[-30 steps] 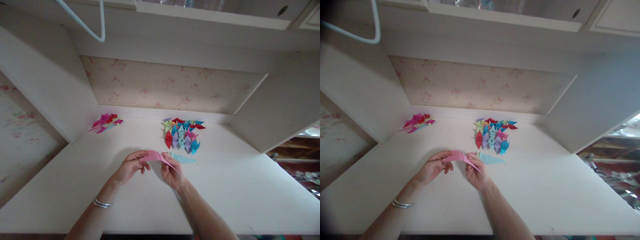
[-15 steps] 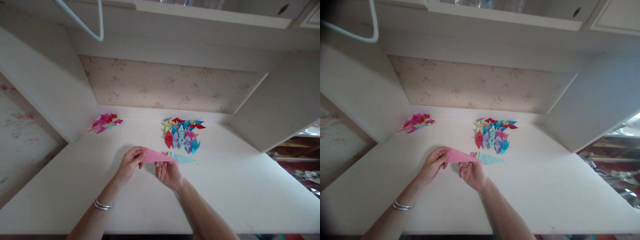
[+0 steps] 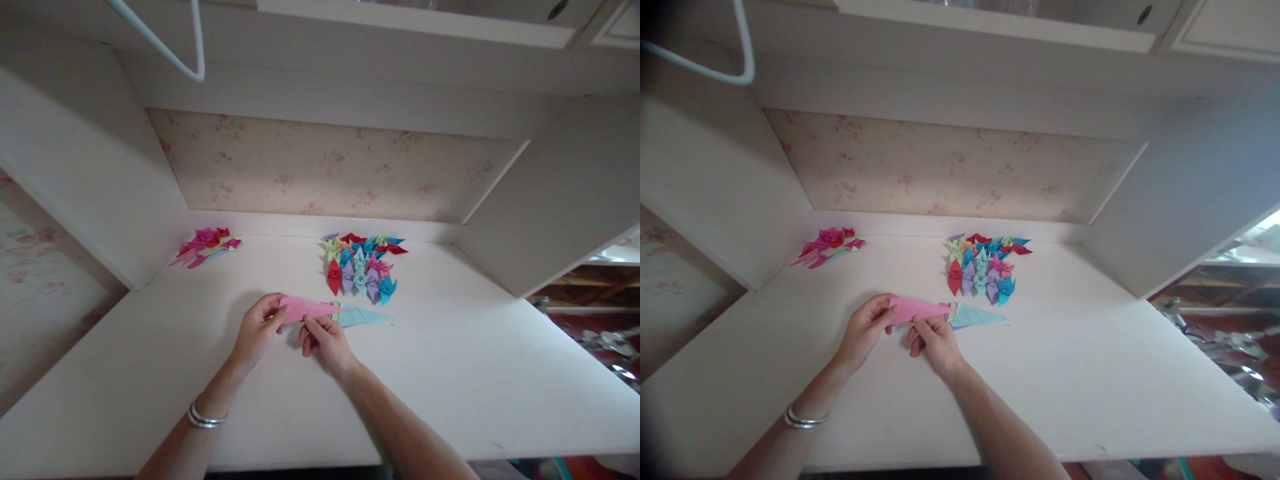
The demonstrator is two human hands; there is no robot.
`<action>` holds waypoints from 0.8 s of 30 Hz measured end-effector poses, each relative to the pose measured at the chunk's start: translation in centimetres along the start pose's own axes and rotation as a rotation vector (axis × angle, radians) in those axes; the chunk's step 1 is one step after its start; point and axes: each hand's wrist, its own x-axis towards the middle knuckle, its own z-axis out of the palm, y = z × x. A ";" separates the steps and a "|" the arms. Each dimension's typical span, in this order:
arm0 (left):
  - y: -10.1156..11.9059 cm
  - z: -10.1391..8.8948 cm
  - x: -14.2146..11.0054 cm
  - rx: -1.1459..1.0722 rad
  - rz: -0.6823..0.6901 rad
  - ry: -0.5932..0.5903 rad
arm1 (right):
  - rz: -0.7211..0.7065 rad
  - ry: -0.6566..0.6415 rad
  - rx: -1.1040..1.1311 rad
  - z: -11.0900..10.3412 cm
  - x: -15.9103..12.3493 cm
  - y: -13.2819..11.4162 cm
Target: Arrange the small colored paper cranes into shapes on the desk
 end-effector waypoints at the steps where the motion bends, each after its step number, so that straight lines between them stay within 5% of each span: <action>1: -0.1 0.0 0.0 0.003 -0.001 0.002 | -0.006 0.025 -0.019 0.0 0.0 -0.1; 10: -0.1 -0.7 0.2 0.110 -0.023 -0.019 | -0.050 0.217 -0.086 -0.4 0.1 0.3; 18: -0.6 -0.8 0.5 -0.171 -0.212 -0.088 | -0.053 0.237 -0.128 -0.6 0.1 0.2; 24: -0.1 -1.1 0.4 0.090 -0.114 -0.136 | -0.045 0.205 -0.185 -0.7 0.1 0.2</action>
